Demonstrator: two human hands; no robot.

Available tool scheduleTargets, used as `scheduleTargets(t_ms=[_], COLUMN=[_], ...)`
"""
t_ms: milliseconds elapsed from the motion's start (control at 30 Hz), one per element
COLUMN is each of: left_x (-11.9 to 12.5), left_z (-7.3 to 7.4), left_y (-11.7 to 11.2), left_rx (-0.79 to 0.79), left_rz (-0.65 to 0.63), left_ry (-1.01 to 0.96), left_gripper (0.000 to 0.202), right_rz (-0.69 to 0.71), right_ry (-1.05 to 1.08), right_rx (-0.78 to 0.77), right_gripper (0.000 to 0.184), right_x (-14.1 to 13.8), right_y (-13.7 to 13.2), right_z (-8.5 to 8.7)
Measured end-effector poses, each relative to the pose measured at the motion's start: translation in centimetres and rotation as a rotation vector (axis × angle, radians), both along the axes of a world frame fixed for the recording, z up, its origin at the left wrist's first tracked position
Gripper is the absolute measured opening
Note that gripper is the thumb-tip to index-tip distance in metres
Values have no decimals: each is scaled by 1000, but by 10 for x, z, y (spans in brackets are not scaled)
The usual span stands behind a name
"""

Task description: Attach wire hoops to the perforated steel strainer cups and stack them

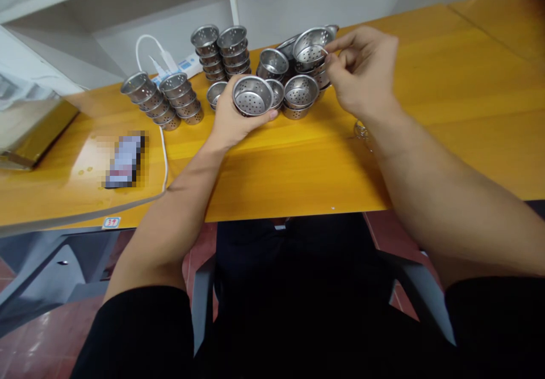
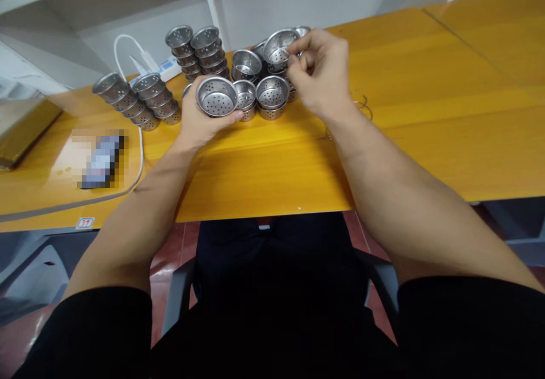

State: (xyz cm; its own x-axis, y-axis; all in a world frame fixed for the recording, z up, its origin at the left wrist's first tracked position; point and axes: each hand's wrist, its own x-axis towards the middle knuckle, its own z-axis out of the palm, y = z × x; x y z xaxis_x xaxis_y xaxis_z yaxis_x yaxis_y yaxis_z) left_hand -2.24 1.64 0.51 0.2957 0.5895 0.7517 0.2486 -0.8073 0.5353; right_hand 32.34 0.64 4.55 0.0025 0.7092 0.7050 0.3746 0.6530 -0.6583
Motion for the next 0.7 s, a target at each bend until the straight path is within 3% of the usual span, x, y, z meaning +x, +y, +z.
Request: scheduleTargets(t_ms=[133, 333, 533, 700], left_x=[4, 5, 3, 4], left_z=[-2, -3, 4, 8], left_y=[2, 3, -5, -9], left_rx=[-1, 24, -29, -63], left_rz=[29, -35, -26, 11], left_ry=[-43, -76, -44, -23], left_gripper=[103, 107, 107, 115], right_rz=[3, -55, -22, -46], right_ry=[0, -40, 14, 40], right_rx=[9, -7, -59, -96], right_gripper=[54, 39, 65, 73], right_x=[1, 2, -5, -12], right_y=[1, -1, -12, -20], right_z=[-2, -1, 7, 13])
